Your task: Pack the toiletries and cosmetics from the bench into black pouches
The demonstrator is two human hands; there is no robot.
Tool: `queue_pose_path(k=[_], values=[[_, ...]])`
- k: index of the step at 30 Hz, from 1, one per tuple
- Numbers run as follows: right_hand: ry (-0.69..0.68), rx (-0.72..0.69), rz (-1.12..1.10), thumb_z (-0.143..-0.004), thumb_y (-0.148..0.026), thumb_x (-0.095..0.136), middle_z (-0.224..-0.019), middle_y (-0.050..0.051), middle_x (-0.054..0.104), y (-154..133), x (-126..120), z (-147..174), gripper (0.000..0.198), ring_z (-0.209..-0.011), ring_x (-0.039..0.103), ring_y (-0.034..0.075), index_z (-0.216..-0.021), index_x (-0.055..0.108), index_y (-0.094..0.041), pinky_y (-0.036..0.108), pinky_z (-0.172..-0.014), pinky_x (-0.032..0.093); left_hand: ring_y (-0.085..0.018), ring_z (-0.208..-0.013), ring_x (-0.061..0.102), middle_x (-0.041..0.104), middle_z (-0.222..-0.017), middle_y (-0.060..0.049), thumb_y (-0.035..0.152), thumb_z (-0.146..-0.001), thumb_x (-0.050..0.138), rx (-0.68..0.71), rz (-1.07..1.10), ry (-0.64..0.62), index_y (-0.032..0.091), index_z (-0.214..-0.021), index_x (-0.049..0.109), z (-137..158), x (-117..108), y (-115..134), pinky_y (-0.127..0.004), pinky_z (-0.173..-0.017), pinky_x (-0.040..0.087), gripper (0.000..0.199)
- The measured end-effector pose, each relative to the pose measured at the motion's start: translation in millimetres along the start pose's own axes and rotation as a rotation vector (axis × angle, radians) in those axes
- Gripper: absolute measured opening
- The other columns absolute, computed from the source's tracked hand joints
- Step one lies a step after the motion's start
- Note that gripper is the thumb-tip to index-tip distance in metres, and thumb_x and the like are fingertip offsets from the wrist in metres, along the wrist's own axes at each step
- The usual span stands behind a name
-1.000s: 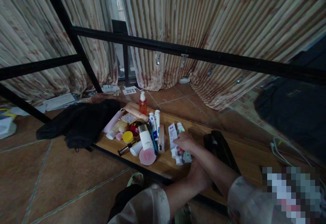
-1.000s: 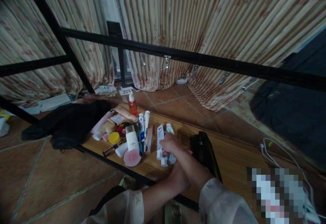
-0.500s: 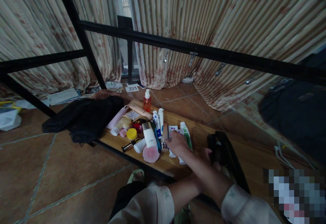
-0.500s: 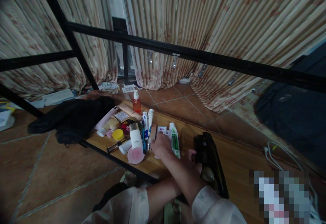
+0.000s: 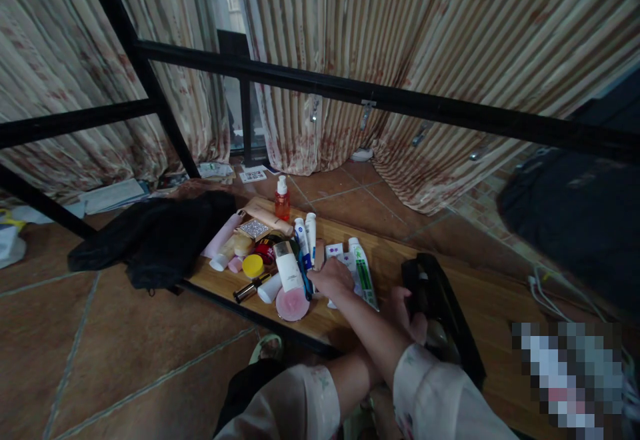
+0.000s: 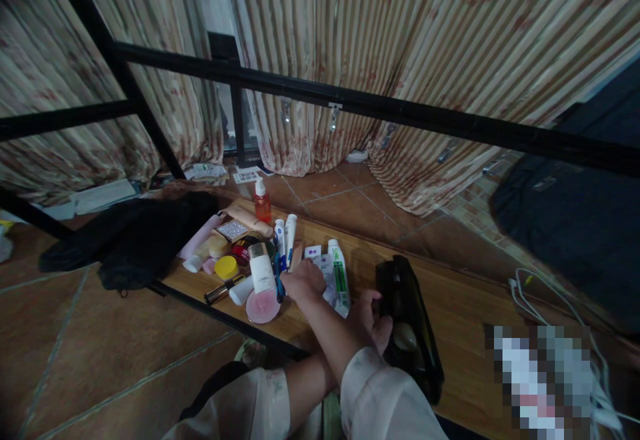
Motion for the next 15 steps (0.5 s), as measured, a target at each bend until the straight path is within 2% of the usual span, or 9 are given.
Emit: queue_pose_path(k=[4,8,11,15], values=[[0.011,0.026,-0.023,-0.068,-0.040,0.063,-0.101,0.018,0.070,-0.3,1.4,-1.0,0.041,-0.097,0.066,0.031,-0.098,0.067,-0.013,0.036,-0.074,0.052,-0.028,-0.092,0.061,0.064,-0.103,-0.014,0.015,-0.069,0.051,-0.017,-0.014,0.025,0.016,-0.116,0.053,-1.1,2.1,-2.3,-0.039,-0.085,0.048,0.047],[0.015,0.028,-0.057,-0.064,-0.040,0.064,-0.101,0.017,0.070,2.9,-3.3,-1.3,0.043,-0.097,0.066,0.032,-0.097,0.068,-0.012,0.035,-0.073,0.052,-0.026,-0.089,0.061,0.064,-0.097,-0.011,0.015,-0.066,0.052,0.022,0.022,0.068,0.016,-0.111,0.054,-2.0,2.6,-5.0,-0.038,-0.081,0.048,0.045],[0.011,0.032,-0.097,-0.064,-0.043,0.063,-0.098,0.016,0.071,9.0,-10.2,-0.5,0.040,-0.092,0.067,0.030,-0.091,0.070,-0.013,0.031,-0.068,0.051,-0.026,-0.090,0.061,0.063,-0.097,-0.009,0.015,-0.063,0.054,0.037,0.037,0.090,0.018,-0.108,0.054,-3.5,3.3,-8.8,-0.037,-0.082,0.048,0.045],[-0.001,0.040,-0.163,-0.067,-0.044,0.059,-0.083,0.013,0.073,20.6,-23.9,4.3,0.032,-0.079,0.069,0.025,-0.076,0.070,-0.015,0.025,-0.055,0.046,-0.024,-0.086,0.061,0.064,-0.095,-0.006,0.013,-0.059,0.058,0.061,0.067,0.122,0.020,-0.106,0.056,-6.6,2.9,-12.9,-0.036,-0.080,0.050,0.047]])
Point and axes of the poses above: each hand's wrist, its own z-axis away from the middle knuckle, its own x-axis out of the palm, y = z × x, the point moved 7 cm from there along -z, towards the middle knuckle
